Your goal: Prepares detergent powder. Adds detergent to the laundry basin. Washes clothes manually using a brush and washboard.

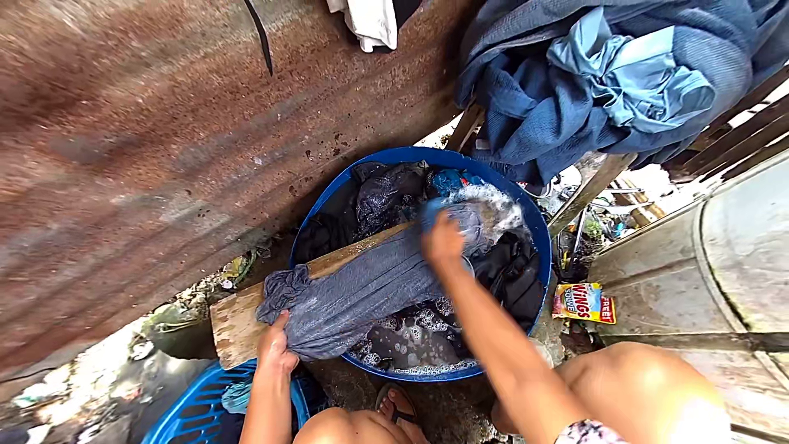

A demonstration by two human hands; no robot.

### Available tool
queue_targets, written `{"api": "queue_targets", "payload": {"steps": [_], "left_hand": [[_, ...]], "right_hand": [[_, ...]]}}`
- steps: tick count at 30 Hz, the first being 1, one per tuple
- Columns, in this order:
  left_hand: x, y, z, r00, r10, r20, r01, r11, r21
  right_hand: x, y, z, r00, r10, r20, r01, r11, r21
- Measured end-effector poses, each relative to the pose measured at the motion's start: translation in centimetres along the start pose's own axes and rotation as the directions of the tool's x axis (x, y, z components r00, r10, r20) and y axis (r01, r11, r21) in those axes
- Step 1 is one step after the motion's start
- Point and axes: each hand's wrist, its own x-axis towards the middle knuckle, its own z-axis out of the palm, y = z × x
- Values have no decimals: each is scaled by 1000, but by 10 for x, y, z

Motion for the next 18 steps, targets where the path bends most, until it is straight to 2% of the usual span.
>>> {"api": "queue_targets", "payload": {"steps": [1, 2, 3, 4, 5, 6, 7, 9, 11, 13, 15, 16, 18], "left_hand": [[0, 1, 1, 1000, 4, -1, -4, 1000, -1], [-2, 1, 0, 1000, 1, -3, -1, 1000, 0], [-3, 1, -2, 1000, -5, -3, 5, 1000, -1], [-3, 1, -3, 1000, -11, -1, 11, 1000, -1], [-4, 1, -4, 1000, -17, -1, 17, 1000, -3], [-5, 1, -5, 1000, -21, -3, 21, 1000, -4], [-5, 1, -5, 1000, -19, -6, 19, 1000, -6], [-1, 2, -3, 1000, -15, -2, 15, 1000, 7], [-2, 2, -4, 999, -23, 26, 20, 995, 102], [-14, 17, -1, 989, -73, 129, 26, 941, 338], [-38, 43, 17, 949, -154, 275, -34, 818, 574], [-54, 57, 30, 918, -180, 352, -92, 769, 633], [-89, 85, 56, 845, -124, 520, -219, 807, 549]], "right_hand": [[-41, -33, 29, 985, -158, 67, 157, 987, 31], [-83, -62, 57, 931, -319, 179, 309, 948, 80], [-120, -83, 72, 832, -457, 316, 443, 889, 118], [-138, -94, 73, 732, -538, 417, 534, 834, 139], [-137, -95, 64, 686, -557, 469, 570, 811, 130], [-121, -85, 51, 702, -529, 476, 553, 827, 104], [-94, -66, 36, 765, -474, 435, 502, 863, 57], [-27, -12, -3, 923, -293, 248, 316, 947, -57], [29, 46, -43, 991, -92, 92, 104, 986, -131], [55, 78, -70, 999, -25, 43, 34, 974, -224], [53, 78, -85, 992, -104, 72, 119, 961, -252], [42, 70, -87, 972, -194, 134, 217, 958, -188], [7, 44, -87, 867, -378, 325, 409, 912, -29]]}}
